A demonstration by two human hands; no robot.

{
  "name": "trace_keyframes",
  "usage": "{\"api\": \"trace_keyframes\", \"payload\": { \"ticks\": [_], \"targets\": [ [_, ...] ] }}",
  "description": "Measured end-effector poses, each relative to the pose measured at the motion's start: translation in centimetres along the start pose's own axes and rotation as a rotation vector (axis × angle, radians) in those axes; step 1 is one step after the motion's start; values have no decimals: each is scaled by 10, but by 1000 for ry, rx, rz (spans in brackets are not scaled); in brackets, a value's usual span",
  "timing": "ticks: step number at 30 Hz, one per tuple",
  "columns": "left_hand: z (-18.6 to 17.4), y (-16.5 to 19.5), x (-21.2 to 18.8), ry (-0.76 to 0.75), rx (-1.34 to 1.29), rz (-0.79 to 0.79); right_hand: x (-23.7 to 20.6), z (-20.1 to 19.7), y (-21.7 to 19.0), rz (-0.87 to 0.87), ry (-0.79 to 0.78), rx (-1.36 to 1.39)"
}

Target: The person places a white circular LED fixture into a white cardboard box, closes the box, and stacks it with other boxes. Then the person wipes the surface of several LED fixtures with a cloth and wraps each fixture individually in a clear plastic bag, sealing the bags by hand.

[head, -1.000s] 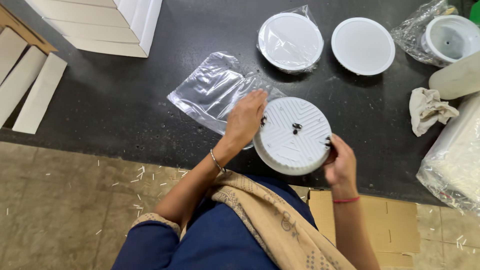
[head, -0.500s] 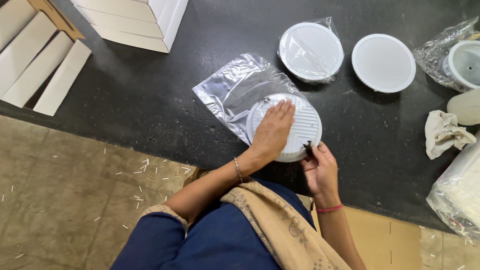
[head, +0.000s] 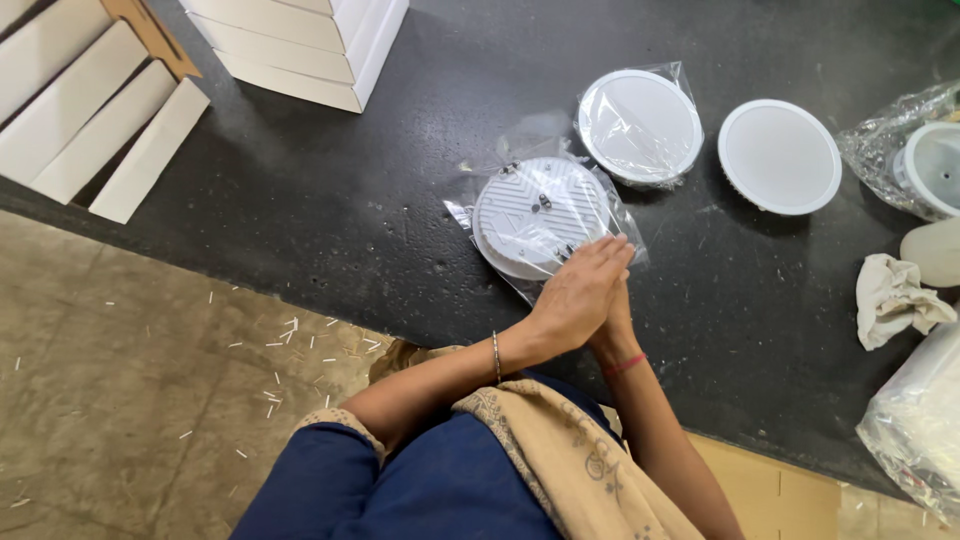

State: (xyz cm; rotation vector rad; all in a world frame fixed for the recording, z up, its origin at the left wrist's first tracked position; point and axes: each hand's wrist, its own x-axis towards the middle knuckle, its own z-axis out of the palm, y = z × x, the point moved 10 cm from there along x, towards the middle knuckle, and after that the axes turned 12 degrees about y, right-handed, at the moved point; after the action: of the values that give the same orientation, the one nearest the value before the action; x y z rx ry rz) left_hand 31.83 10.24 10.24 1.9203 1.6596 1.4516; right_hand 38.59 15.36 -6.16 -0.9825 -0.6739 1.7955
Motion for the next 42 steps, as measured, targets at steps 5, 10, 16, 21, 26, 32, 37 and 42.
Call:
{"api": "trace_keyframes", "payload": {
  "ticks": [5, 10, 16, 21, 26, 32, 37, 42],
  "targets": [
    [-7, -12, -1, -117, -112, -31, 29, 28, 13, -31, -223, 140],
    [-81, -65, 2, -285, -98, 10, 47, 38, 18, 105, -82, 115],
    [-120, -127, -2, -274, 516, 250, 50, 38, 16, 159, -5, 177],
    [-91, -97, 2, -38, 404, 591, 44, 55, 9, 208, -80, 213],
    [-116, -75, 32, 114, 86, 456, -2, 79, -49, 173, -128, -72],
    [-137, -114, 38, 86, -601, -449, -87, 59, -217, -399, -289, -84],
    [-109, -115, -2, -27, -881, -774, -44, 56, -163, -231, -71, -673],
    [-96, -104, -21, -84, -901, -784, -52, 90, -116, -43, -276, -753]
  ]
}}
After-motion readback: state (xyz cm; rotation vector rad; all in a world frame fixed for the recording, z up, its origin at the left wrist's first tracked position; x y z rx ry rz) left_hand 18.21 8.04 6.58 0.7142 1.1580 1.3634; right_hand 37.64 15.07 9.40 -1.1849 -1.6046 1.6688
